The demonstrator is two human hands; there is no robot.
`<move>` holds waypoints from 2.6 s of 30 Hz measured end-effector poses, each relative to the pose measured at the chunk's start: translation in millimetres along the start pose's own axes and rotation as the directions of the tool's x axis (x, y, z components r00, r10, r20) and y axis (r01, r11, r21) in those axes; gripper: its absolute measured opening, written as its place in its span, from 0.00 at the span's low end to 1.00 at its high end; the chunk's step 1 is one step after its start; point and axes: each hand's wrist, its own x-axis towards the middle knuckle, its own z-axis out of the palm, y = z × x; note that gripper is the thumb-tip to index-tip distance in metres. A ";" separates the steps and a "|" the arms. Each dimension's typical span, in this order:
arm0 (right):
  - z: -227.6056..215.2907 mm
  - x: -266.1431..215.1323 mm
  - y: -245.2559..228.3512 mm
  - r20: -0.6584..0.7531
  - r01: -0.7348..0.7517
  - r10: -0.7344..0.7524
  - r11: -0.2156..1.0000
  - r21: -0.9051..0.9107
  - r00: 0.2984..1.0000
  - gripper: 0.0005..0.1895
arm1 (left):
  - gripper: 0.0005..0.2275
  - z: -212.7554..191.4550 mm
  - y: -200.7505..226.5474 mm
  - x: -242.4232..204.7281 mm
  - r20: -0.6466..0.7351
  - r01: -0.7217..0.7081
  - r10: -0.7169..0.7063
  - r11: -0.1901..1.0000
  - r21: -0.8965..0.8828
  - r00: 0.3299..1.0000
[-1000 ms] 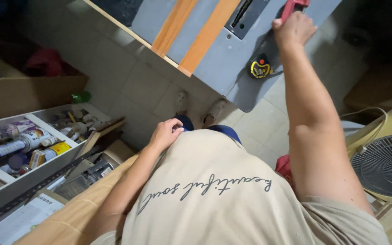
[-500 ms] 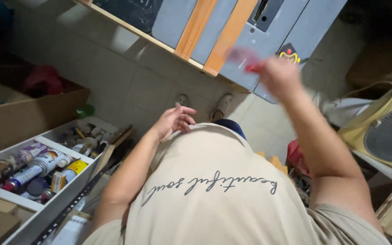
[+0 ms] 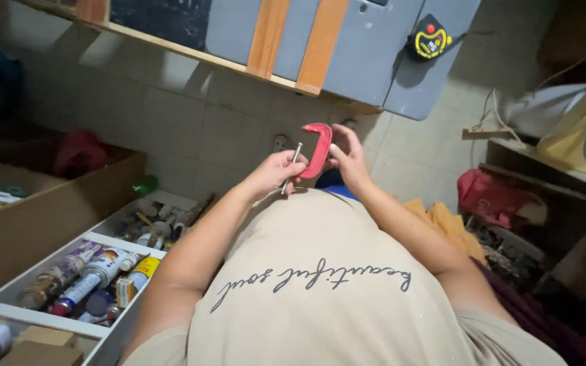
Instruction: Measuring wooden frame components with a tape measure and securing them using C-clamps on a workshop surface.
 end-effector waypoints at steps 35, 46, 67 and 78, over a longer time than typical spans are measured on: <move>19.9 84.2 93.2 0.060 -0.522 0.719 0.442 0.729 0.692 0.13 | 0.18 10.8 50.4 80.1 -0.505 0.242 0.222 0.676 0.696 0.834; 29.7 83.8 96.5 0.014 -0.545 0.725 0.506 0.669 0.689 0.12 | 0.17 -25.3 -31.0 35.0 -0.404 0.002 -0.087 0.978 -0.206 0.911; 30.1 79.4 144.5 -0.051 -0.556 0.708 0.595 0.580 0.704 0.12 | 0.09 -5.6 -38.4 41.7 -0.314 -0.238 0.827 0.459 0.856 0.466; 26.1 86.5 106.9 -0.039 -0.569 0.740 0.548 0.613 0.672 0.10 | 0.33 -35.3 -39.2 48.1 -0.226 0.087 -0.170 0.938 -0.336 0.959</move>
